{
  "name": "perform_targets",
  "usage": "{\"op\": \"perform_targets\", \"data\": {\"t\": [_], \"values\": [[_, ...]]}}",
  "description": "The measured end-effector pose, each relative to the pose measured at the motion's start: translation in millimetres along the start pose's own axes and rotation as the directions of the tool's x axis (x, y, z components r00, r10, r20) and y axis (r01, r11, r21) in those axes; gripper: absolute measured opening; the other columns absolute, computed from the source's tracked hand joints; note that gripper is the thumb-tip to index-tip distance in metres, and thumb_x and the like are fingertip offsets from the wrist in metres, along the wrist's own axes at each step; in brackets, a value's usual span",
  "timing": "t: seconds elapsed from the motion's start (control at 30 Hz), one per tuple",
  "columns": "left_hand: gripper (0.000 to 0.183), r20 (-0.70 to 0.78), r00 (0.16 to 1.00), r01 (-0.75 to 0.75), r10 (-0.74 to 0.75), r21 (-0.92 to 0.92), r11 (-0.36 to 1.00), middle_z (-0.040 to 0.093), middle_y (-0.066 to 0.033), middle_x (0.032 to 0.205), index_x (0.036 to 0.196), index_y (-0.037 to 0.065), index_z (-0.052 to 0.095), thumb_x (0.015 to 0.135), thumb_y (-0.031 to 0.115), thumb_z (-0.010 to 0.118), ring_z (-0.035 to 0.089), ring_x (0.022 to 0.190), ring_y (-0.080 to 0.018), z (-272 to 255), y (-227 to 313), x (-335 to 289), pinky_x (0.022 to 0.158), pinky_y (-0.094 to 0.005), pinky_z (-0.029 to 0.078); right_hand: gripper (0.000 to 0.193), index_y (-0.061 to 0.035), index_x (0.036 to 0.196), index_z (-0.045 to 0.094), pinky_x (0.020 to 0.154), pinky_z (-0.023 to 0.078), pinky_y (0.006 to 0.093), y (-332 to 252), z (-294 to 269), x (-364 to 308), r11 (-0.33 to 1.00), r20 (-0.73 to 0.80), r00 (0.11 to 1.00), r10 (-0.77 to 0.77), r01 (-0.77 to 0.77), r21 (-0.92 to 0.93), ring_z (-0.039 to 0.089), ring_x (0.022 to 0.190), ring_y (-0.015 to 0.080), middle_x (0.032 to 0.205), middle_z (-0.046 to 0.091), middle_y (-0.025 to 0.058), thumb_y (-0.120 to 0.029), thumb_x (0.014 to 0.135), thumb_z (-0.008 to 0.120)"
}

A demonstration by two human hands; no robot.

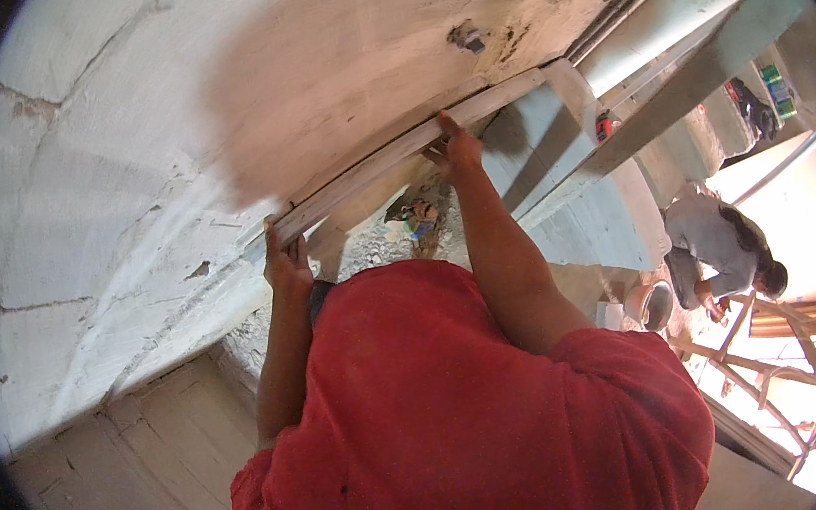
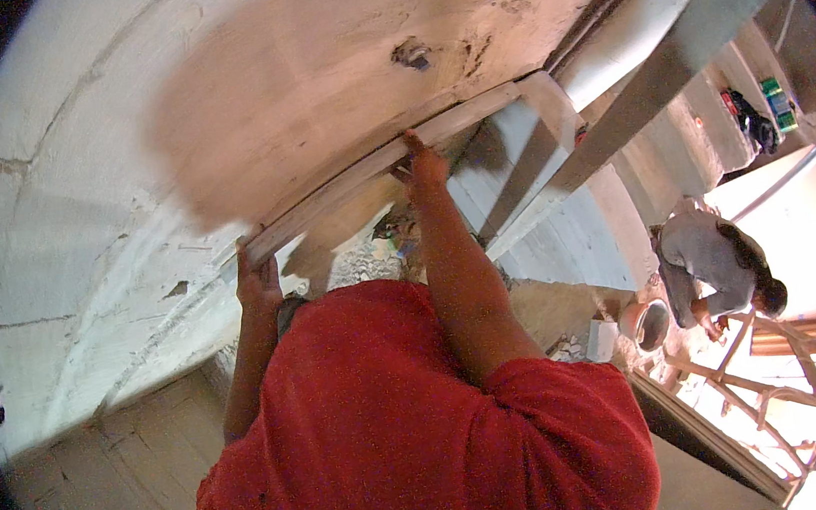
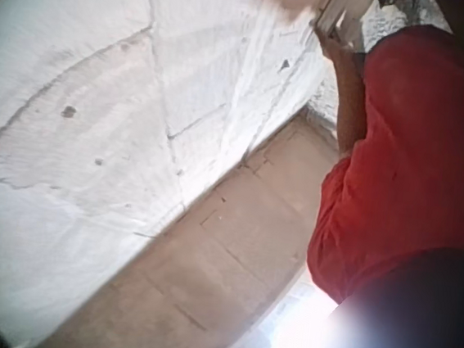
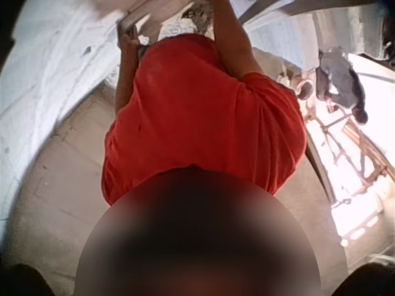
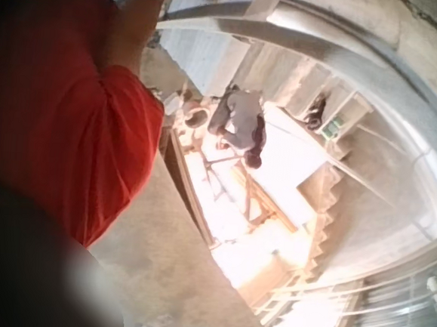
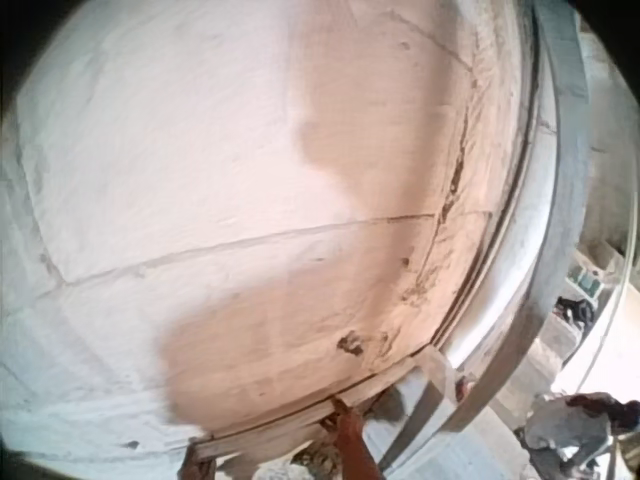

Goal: The person measures a wall opening with a tape measure, then cuts a metal frame piece with tin snips. They repeatedly measure and trim the frame to fit the opening, handling the metal pieces and tools on the floor.

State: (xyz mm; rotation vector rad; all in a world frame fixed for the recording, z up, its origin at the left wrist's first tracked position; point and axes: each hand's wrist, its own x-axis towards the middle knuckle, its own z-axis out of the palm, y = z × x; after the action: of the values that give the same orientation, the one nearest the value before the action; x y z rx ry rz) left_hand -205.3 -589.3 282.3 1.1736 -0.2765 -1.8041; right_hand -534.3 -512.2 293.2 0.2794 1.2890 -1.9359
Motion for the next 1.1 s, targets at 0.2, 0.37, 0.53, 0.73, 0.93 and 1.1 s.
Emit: {"op": "perform_targets", "data": {"t": [0.2,0.37,0.53,0.73,0.93,1.1], "values": [[0.052,-0.087,0.996,0.036,-0.033,0.027,0.999,0.060,-0.0074,0.110,0.118,0.007,0.058,0.081,0.040,0.076,0.059,0.103,-0.0201,5.7,-0.6,0.5,0.091,-0.0310,0.049,0.046,-0.0008,0.124,0.052,0.089,0.049,0.0536,3.7,-1.2,7.2,0.996,0.034,0.995,-0.091,0.091,0.017,0.054,0.108,0.0381,0.119,0.053,0.0168,-0.023,0.088,0.070],[0.051,-0.173,0.984,0.042,-0.035,0.038,0.998,0.059,-0.0066,0.113,0.119,0.008,0.059,0.082,0.039,0.075,0.059,0.103,-0.0198,9.0,-1.4,-3.9,0.091,-0.0302,0.050,0.050,-0.0008,0.130,0.046,0.095,0.044,0.0572,-3.1,-6.2,4.1,0.999,0.091,0.995,0.035,-0.033,-0.020,0.050,0.116,0.0375,0.127,0.049,0.0163,-0.026,0.090,0.065],[0.048,-0.130,0.992,-0.002,0.001,-0.011,1.000,0.060,-0.0056,0.108,0.112,0.006,0.058,0.077,0.029,0.081,0.060,0.097,-0.0186,2.6,0.0,-7.3,0.079,-0.0284,0.054,0.049,-0.0020,0.132,0.044,0.097,0.043,0.0583,7.9,-15.4,-1.7,0.999,0.124,0.991,0.044,-0.046,0.012,0.048,0.118,0.0372,0.129,0.048,0.0165,-0.027,0.093,0.059],[0.048,-0.139,0.990,0.014,-0.022,-0.059,0.998,0.061,-0.0063,0.108,0.114,0.004,0.056,0.077,0.022,0.081,0.060,0.098,-0.0222,-6.0,-9.4,-9.7,0.081,-0.0304,0.054,0.041,-0.0045,0.127,0.049,0.098,0.042,0.0571,15.5,-26.7,1.1,0.996,0.065,0.995,0.077,-0.080,0.047,0.051,0.115,0.0349,0.127,0.051,0.0141,-0.026,0.093,0.058],[0.041,-0.181,0.983,0.004,-0.019,-0.082,0.997,0.059,-0.0090,0.104,0.111,0.001,0.058,0.084,0.027,0.074,0.060,0.097,-0.0230,-1.2,-7.2,-13.6,0.086,-0.0301,0.054,0.042,-0.0026,0.127,0.050,0.092,0.046,0.0515,5.1,-14.8,4.7,0.999,0.149,0.988,0.034,-0.032,-0.019,0.055,0.108,0.0331,0.119,0.057,0.0131,-0.025,0.092,0.060],[0.047,-0.200,0.978,-0.059,0.062,0.021,0.998,0.058,-0.0142,0.103,0.109,-0.007,0.055,0.083,0.026,0.075,0.059,0.099,-0.0256,12.9,-0.8,-16.5,0.087,-0.0322,0.055,0.043,0.0004,0.124,0.051,0.092,0.048,0.0507,-1.1,-8.8,4.0,0.998,0.142,0.988,0.059,-0.054,-0.036,0.056,0.110,0.0349,0.121,0.056,0.0166,-0.027,0.092,0.062]]}}
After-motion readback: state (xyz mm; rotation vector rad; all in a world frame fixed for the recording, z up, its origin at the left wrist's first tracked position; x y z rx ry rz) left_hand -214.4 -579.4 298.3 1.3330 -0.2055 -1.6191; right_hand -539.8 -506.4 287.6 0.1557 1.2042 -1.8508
